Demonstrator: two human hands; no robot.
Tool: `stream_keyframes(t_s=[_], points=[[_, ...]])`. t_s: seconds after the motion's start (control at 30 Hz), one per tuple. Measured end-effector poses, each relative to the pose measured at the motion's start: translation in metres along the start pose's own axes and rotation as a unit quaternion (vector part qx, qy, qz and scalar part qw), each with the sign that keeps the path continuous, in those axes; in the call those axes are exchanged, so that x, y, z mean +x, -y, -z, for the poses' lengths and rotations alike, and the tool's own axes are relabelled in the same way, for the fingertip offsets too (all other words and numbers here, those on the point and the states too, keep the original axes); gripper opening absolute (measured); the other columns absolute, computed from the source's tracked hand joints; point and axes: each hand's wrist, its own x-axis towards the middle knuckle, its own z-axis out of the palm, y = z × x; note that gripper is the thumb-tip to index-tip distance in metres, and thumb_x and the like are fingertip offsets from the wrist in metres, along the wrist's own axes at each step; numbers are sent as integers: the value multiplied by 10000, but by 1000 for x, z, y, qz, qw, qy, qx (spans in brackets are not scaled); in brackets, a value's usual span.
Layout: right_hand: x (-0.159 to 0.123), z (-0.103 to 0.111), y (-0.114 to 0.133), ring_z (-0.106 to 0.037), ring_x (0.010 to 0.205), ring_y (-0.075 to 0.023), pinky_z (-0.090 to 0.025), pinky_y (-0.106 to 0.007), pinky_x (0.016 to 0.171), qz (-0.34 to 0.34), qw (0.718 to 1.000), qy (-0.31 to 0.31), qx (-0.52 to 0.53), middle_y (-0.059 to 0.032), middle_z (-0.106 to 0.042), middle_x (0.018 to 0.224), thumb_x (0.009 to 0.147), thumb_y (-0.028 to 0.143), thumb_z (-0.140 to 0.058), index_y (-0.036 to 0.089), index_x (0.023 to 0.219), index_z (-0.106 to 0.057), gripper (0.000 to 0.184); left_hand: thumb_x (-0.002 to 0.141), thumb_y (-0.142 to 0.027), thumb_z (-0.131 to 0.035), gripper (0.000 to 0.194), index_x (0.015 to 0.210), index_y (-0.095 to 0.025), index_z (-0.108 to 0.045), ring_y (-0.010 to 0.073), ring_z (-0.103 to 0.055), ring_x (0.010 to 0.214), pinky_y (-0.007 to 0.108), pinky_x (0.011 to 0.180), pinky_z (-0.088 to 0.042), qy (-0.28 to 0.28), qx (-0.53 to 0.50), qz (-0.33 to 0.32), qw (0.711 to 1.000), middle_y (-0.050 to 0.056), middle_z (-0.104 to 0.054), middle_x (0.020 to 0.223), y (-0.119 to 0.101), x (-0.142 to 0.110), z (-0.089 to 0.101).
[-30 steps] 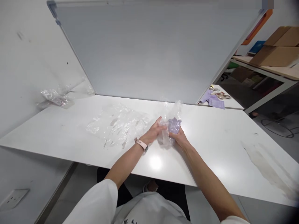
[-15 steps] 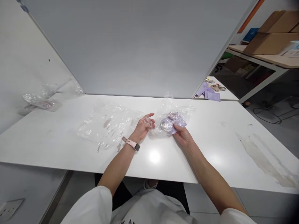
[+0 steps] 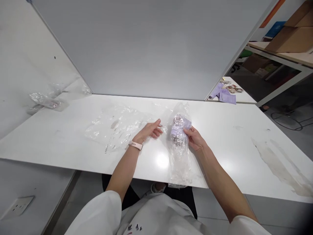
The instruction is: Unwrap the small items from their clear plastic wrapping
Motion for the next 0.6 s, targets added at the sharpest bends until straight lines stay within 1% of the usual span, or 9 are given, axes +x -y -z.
stream_keyframes(t_s=[0.07, 0.1, 0.2, 0.27, 0.33, 0.4, 0.47, 0.53, 0.6], points=[[1, -1, -3, -693, 1002, -256, -570, -393, 908, 5, 999, -2, -48, -96, -723, 1138, 606, 390, -899, 196, 1126, -674, 599, 862, -577, -663, 572, 1205, -119, -654, 150, -653, 669, 291, 620, -547, 70, -49, 18, 996, 87, -706, 860, 5, 2, -11], [2, -1, -5, -681, 1036, -267, -563, -410, 920, 14, 996, -15, -86, -108, -705, 1179, 603, 409, -898, 202, 1193, -652, 671, 855, -498, -708, 581, 1291, -129, -606, 140, -646, 653, 294, 635, -552, 84, -72, 14, 994, 61, -700, 837, 7, 3, -17], [-1, -2, -8, -612, 1153, -301, -533, -483, 965, 93, 958, -112, -248, -133, -591, 1370, 615, 472, -877, 260, 1429, -506, 919, 797, -258, -786, 694, 1412, -113, -500, 98, -580, 549, 253, 583, -511, 60, -105, -4, 993, -14, -651, 704, 12, 3, -26], [-5, -5, -7, -576, 1196, -308, -506, -515, 996, 154, 919, -157, -329, -129, -547, 1416, 699, 543, -801, 283, 1466, -475, 873, 789, -202, -780, 735, 1442, -86, -465, 90, -562, 537, 237, 562, -480, 46, -121, -12, 991, -23, -639, 677, 14, 4, -28], [-11, -12, -5, -569, 1217, -303, -487, -516, 1022, 155, 916, -125, -349, -129, -570, 1387, 820, 616, -655, 275, 1445, -512, 725, 797, -196, -774, 746, 1459, -82, -450, 89, -568, 565, 236, 580, -468, 59, -146, -20, 987, -16, -644, 700, 16, 4, -28], [-17, -20, -2, -549, 1267, -295, -467, -503, 1053, 119, 929, -47, -348, -124, -547, 1426, 865, 638, -589, 289, 1477, -477, 713, 800, -205, -779, 736, 1459, -104, -466, 83, -562, 592, 238, 612, -460, 84, -182, -28, 979, -15, -644, 729, 17, 4, -30], [-21, -28, 0, -480, 1353, -298, -425, -494, 1104, 101, 926, 17, -362, -110, -450, 1527, 814, 622, -677, 316, 1546, -363, 853, 802, -215, -784, 713, 1451, -146, -496, 82, -563, 628, 240, 650, -453, 113, -219, -36, 969, -12, -645, 760, 19, 3, -33], [-23, -32, 3, -426, 1400, -301, -398, -487, 1132, 99, 922, 45, -372, -102, -377, 1581, 743, 576, -776, 327, 1584, -268, 1014, 803, -216, -785, 690, 1440, -184, -521, 89, -573, 670, 240, 680, -449, 135, -251, -41, 958, -9, -639, 777, 21, 2, -37], [-25, -31, 6, -443, 1386, -301, -421, -481, 1114, 76, 932, 59, -349, -104, -399, 1566, 734, 548, -798, 322, 1586, -264, 1031, 815, -217, -776, 649, 1422, -204, -546, 90, -570, 682, 232, 679, -443, 151, -274, -44, 949, -8, -623, 772, 21, 1, -40]])
